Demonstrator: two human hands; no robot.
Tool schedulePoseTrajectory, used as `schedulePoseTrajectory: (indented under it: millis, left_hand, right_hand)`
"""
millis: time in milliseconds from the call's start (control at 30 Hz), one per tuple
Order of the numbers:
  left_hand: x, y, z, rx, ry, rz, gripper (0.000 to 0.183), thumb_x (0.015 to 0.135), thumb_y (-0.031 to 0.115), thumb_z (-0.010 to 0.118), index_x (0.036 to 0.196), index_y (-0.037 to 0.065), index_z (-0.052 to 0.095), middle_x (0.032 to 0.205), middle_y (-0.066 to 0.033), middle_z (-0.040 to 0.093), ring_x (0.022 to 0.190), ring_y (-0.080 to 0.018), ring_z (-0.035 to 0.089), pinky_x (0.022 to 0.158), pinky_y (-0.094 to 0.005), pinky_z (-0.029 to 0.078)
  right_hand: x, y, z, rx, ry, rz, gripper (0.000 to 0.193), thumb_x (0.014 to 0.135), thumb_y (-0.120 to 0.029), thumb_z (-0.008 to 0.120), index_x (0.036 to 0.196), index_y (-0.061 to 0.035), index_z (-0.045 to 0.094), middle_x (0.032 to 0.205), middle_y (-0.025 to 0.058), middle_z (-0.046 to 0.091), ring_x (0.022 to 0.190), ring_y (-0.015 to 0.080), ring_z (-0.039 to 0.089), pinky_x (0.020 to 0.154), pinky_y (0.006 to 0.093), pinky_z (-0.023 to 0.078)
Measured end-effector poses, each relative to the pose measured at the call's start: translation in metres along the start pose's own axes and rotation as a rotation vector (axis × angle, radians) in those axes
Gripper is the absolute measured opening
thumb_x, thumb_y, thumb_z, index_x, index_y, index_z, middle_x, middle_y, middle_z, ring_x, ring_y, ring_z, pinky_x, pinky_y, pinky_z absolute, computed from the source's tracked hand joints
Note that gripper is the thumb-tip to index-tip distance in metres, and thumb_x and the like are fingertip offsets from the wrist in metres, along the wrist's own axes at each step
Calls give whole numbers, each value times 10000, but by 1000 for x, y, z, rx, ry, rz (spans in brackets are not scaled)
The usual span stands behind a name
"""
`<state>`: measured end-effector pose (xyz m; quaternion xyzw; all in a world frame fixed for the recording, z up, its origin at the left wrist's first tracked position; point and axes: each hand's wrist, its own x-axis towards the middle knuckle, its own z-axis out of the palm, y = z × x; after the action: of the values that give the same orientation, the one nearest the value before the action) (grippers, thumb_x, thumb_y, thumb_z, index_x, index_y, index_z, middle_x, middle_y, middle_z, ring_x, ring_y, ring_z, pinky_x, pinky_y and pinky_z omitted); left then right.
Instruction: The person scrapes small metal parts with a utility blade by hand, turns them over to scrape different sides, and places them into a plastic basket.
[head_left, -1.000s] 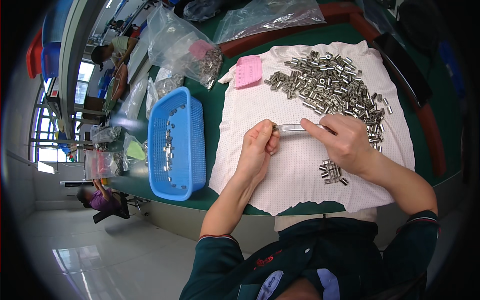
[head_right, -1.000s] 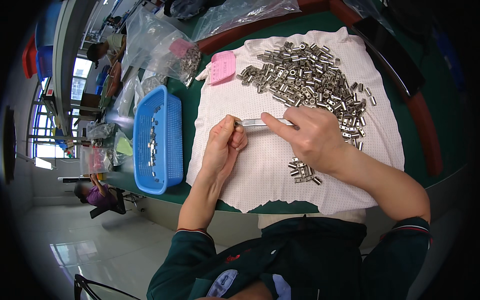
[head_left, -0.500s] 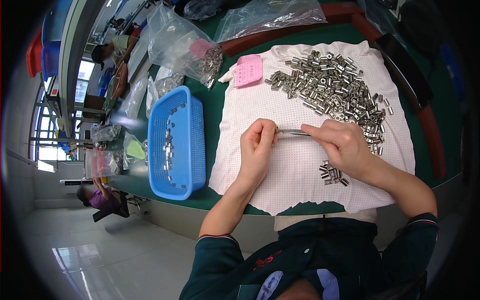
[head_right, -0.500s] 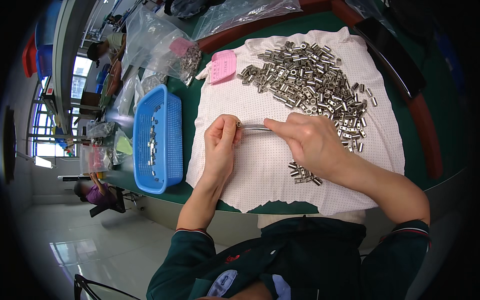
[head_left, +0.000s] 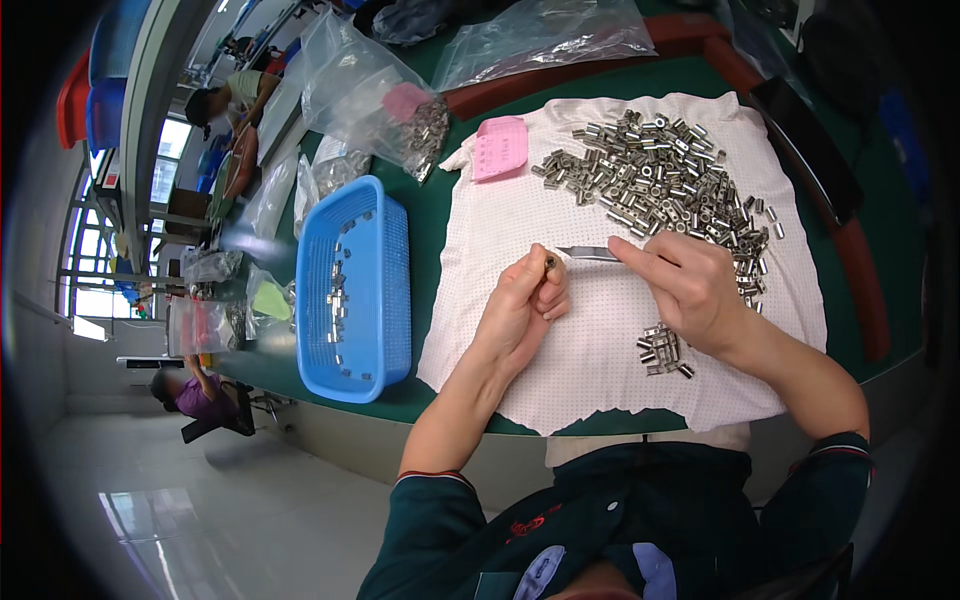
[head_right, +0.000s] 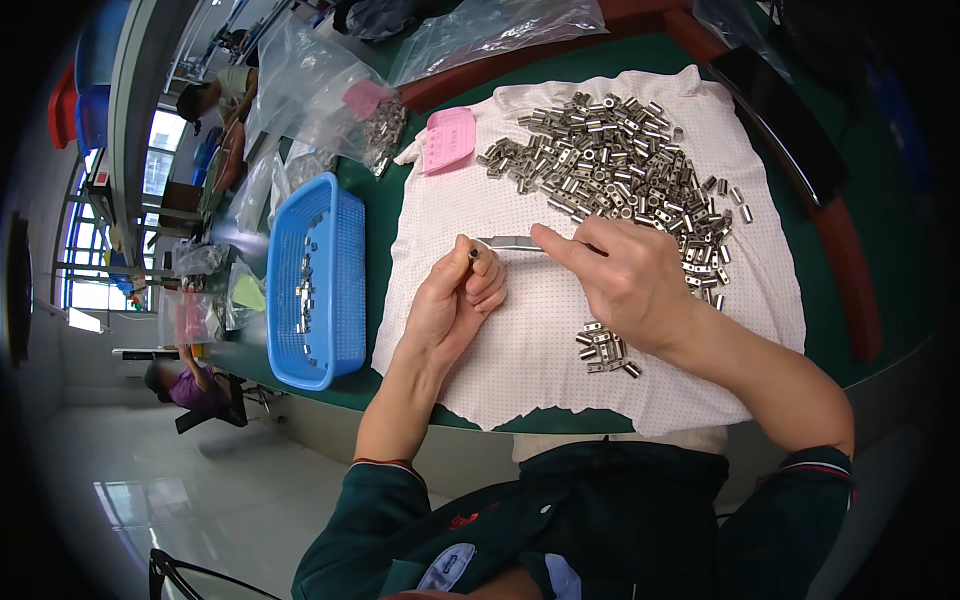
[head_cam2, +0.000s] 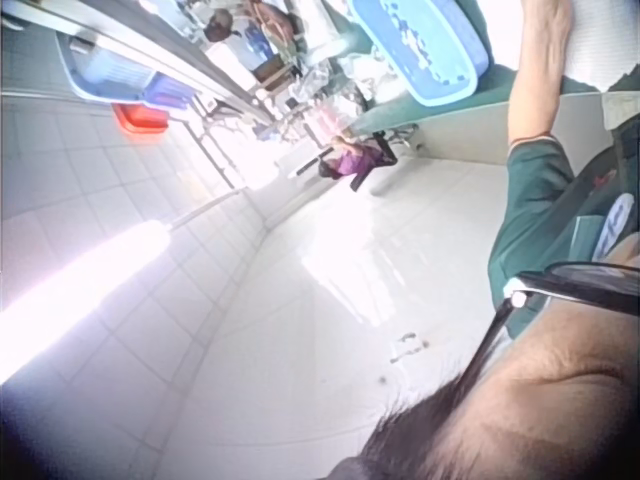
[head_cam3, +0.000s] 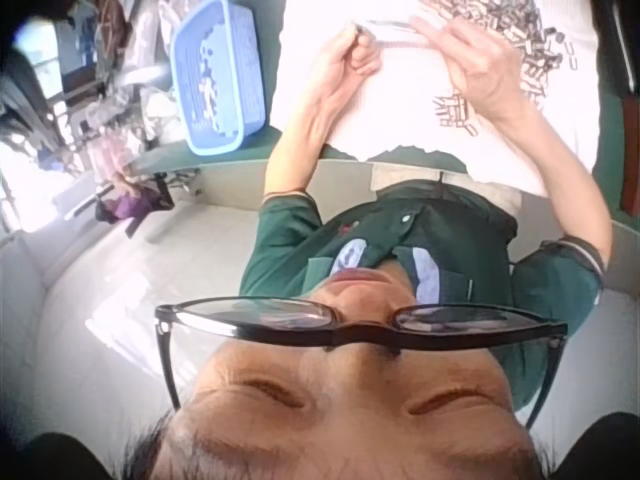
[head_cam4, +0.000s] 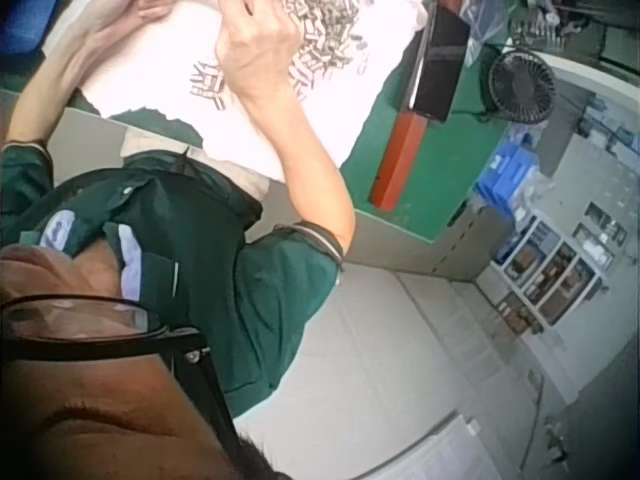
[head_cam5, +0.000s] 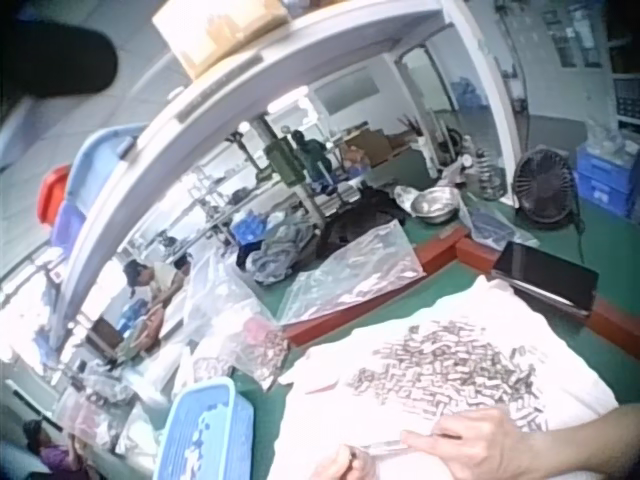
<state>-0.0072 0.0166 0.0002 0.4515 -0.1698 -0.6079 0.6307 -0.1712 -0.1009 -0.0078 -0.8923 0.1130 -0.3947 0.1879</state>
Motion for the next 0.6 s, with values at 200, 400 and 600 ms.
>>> schedulePoseTrajectory:
  millis: [200, 400, 600]
  left_hand:
    - [-1, -1, 1, 85, 85, 68, 334, 929, 321, 395, 718, 68, 446, 578, 27, 342, 524, -72, 276, 501, -204, 274]
    - [0, -4, 1, 171, 151, 145, 278, 920, 288, 434, 758, 65, 466, 611, 25, 383, 535, -59, 295, 514, -199, 276]
    - [-1, -8, 0, 300, 179, 255, 253, 922, 254, 436, 789, 49, 501, 662, 23, 432, 565, -49, 322, 531, -188, 280]
  right_hand:
    - [-2, -5, 0, 147, -91, 102, 329, 677, 43, 534, 974, -51, 639, 581, 61, 490, 459, 170, 501, 405, 287, 404]
    - [-1, -9, -3, 245, -157, 178, 289, 708, 36, 536, 966, -42, 642, 569, 79, 499, 469, 190, 512, 418, 299, 409]
    - [-2, -10, -2, 338, -145, 231, 266, 747, 21, 540, 984, -48, 640, 573, 91, 504, 472, 205, 513, 431, 315, 407]
